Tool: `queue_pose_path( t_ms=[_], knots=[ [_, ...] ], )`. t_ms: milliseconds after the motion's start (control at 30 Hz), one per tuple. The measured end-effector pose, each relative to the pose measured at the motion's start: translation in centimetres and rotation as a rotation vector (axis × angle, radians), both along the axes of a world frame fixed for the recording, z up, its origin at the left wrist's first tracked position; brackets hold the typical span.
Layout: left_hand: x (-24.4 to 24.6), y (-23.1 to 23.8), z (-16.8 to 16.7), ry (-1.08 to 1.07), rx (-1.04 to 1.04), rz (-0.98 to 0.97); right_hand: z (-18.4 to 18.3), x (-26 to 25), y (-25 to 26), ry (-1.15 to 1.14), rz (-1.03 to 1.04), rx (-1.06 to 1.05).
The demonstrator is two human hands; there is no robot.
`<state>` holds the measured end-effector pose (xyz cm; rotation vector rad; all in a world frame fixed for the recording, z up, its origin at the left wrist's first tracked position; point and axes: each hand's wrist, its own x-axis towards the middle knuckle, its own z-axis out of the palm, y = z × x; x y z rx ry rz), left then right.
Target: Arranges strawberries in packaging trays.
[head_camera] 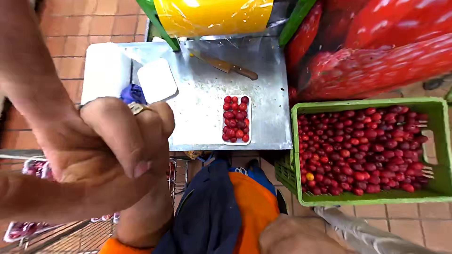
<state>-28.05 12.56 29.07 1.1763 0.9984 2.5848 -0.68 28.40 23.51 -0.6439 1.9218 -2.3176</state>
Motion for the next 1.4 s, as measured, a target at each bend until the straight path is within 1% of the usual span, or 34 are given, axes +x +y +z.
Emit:
queue_pose_path(
  t_ms=[100, 167, 233, 300, 333, 367, 400, 467, 500, 533, 567, 600, 633, 667, 733, 767, 800, 833, 867, 900, 933, 967, 1067, 1100, 1167, 1233, 1267, 1333, 1367, 1400],
  knots=[
    [-0.9, -1.3, -1.9, -0.031, -0.048, 0.054, -0.7, -3.1, -2.7, -0.067, 0.044, 0.065],
    [-1.4, -2.0, -3.2, -0.072, -0.099, 0.035, -1.3, -4.4, -4.1, -0.125, 0.029, 0.065],
    [-1.9, -2.1, -5.4, -0.08, -0.29, 0.002, -2.0, -5.4, -4.8, -0.211, -0.061, 0.121],
    [-1.5, -0.8, -7.9, -0.08, -0.626, -0.074, -2.2, -6.2, -5.1, -0.364, -0.225, 0.325],
    [-0.8, -0.4, -9.4, -0.113, -0.796, -0.195, -2.3, -6.6, -5.2, -0.445, -0.305, 0.459],
    [0.1, -0.2, -10.8, -0.174, -0.92, -0.372, -2.4, -7.1, -5.2, -0.507, -0.371, 0.589],
    [1.1, 0.0, -12.0, -0.261, -1.001, -0.588, -2.4, -7.5, -5.1, -0.549, -0.423, 0.7],
    [3.1, 0.4, -13.8, -0.463, -1.069, -0.975, -2.7, -7.8, -4.4, -0.594, -0.494, 0.858],
    [3.9, 0.7, -14.4, -0.597, -1.073, -1.111, -2.7, -7.7, -4.0, -0.61, -0.51, 0.924],
    [4.4, 1.2, -14.8, -0.702, -1.071, -1.207, -2.8, -7.4, -3.4, -0.617, -0.52, 0.967],
    [4.4, 1.7, -15.1, -0.765, -1.06, -1.269, -3.0, -7.1, -2.5, -0.609, -0.535, 0.979],
    [4.3, 2.2, -15.2, -0.8, -1.062, -1.287, -3.3, -6.8, -1.6, -0.603, -0.554, 0.937],
    [4.2, 2.8, -15.1, -0.814, -1.086, -1.274, -3.7, -6.2, -0.4, -0.598, -0.59, 0.836],
    [4.1, 3.5, -14.8, -0.795, -1.124, -1.246, -4.0, -5.3, 0.9, -0.604, -0.64, 0.678],
    [4.1, 5.0, -14.3, -0.682, -1.184, -1.156, -5.7, -3.0, 4.4, -0.677, -0.769, 0.23],
    [3.8, 5.6, -14.0, -0.614, -1.221, -1.078, -7.2, -1.8, 6.5, -0.731, -0.856, 0.028],
    [3.5, 6.1, -13.6, -0.541, -1.259, -0.973, -9.0, -0.4, 8.9, -0.796, -0.958, -0.088],
    [3.0, 6.6, -13.5, -0.46, -1.292, -0.863, -11.2, 1.1, 11.5, -0.872, -1.059, -0.066],
    [2.4, 7.0, -13.4, -0.389, -1.32, -0.762, -13.5, 2.6, 14.1, -0.961, -1.138, 0.087],
    [1.8, 7.4, -13.2, -0.342, -1.343, -0.681, -15.7, 3.9, 16.7, -1.03, -1.177, 0.314],
    [1.3, 7.9, -12.9, -0.328, -1.357, -0.606, -17.9, 4.8, 19.0, -1.042, -1.188, 0.502],
    [1.0, 8.4, -12.8, -0.337, -1.364, -0.533, -19.8, 5.0, 21.0, -0.996, -1.181, 0.621],
    [0.5, 10.1, -12.7, -0.355, -1.351, -0.339, -23.6, 1.8, 25.4, -0.826, -1.054, 0.791],
    [0.5, 10.7, -12.7, -0.354, -1.33, -0.283, -24.3, 0.2, 26.3, -0.827, -0.994, 0.827],
    [0.5, 11.5, -12.5, -0.364, -1.286, -0.192, -25.2, -2.5, 27.0, -0.905, -0.899, 0.863],
    [-0.1, 11.3, -12.1, -0.369, -1.27, -0.134, -25.1, -4.2, 27.1, -0.995, -0.856, 0.853],
    [-0.5, 10.8, -11.8, -0.369, -1.27, -0.123, -24.8, -4.5, 26.9, -1.024, -0.879, 0.805],
    [-1.5, 9.3, -11.3, -0.36, -1.275, -0.137, -24.1, -4.2, 26.2, -1.042, -1.003, 0.702],
    [-2.0, 8.5, -11.1, -0.343, -1.277, -0.146, -23.5, -3.7, 25.9, -1.033, -1.033, 0.686],
    [-2.6, 7.7, -11.2, -0.307, -1.281, -0.141, -23.0, -3.3, 25.6, -1.017, -1.009, 0.695]
  ],
)
